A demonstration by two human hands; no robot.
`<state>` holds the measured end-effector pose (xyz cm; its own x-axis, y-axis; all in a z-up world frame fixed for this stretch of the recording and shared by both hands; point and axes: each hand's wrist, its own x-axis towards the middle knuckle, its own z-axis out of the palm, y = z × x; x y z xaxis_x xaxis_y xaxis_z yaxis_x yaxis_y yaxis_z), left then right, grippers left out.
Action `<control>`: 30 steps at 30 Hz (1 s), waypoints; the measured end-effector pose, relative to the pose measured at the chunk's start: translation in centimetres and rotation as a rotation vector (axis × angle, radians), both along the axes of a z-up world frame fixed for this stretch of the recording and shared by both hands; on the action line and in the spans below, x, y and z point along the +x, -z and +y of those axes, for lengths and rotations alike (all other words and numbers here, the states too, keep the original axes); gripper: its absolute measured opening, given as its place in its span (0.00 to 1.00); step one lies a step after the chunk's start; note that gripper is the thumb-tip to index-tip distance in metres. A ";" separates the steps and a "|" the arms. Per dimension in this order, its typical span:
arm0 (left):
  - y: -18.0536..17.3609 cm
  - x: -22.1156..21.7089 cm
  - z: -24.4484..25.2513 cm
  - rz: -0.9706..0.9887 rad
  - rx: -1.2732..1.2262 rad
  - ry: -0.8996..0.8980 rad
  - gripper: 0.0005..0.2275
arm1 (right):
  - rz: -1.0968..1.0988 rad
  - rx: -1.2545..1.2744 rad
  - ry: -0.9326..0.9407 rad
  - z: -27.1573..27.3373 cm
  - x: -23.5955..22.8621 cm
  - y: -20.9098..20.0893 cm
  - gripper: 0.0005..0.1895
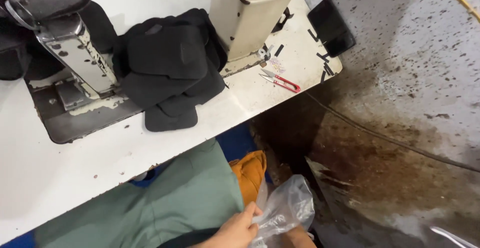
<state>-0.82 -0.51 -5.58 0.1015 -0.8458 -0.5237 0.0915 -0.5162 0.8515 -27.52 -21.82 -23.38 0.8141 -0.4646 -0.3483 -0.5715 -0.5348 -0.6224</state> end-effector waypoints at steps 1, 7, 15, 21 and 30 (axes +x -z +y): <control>-0.9 0.4 0.0 0.001 0.010 -0.010 0.15 | -0.002 -0.008 -0.005 -0.3 -0.3 -0.6 0.22; 4.9 -1.7 0.5 -0.095 -0.206 -0.022 0.16 | -0.069 -0.078 -0.025 -0.1 0.1 1.1 0.22; 0.3 -0.6 0.1 -0.068 -0.055 -0.019 0.15 | -0.121 -0.142 -0.111 0.7 0.2 0.6 0.21; -1.2 0.1 0.0 0.051 -0.071 -0.088 0.14 | -0.148 -0.197 -0.137 2.1 0.8 1.2 0.21; -1.7 0.3 -0.3 0.303 0.016 -0.251 0.14 | -0.146 -0.276 -0.174 3.0 0.0 0.0 0.21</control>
<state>-0.52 -0.77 -3.90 0.1433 -0.8057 -0.5747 0.4623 -0.4589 0.7587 -27.48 -18.80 -23.39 0.9211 -0.3753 -0.1034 -0.3732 -0.7754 -0.5093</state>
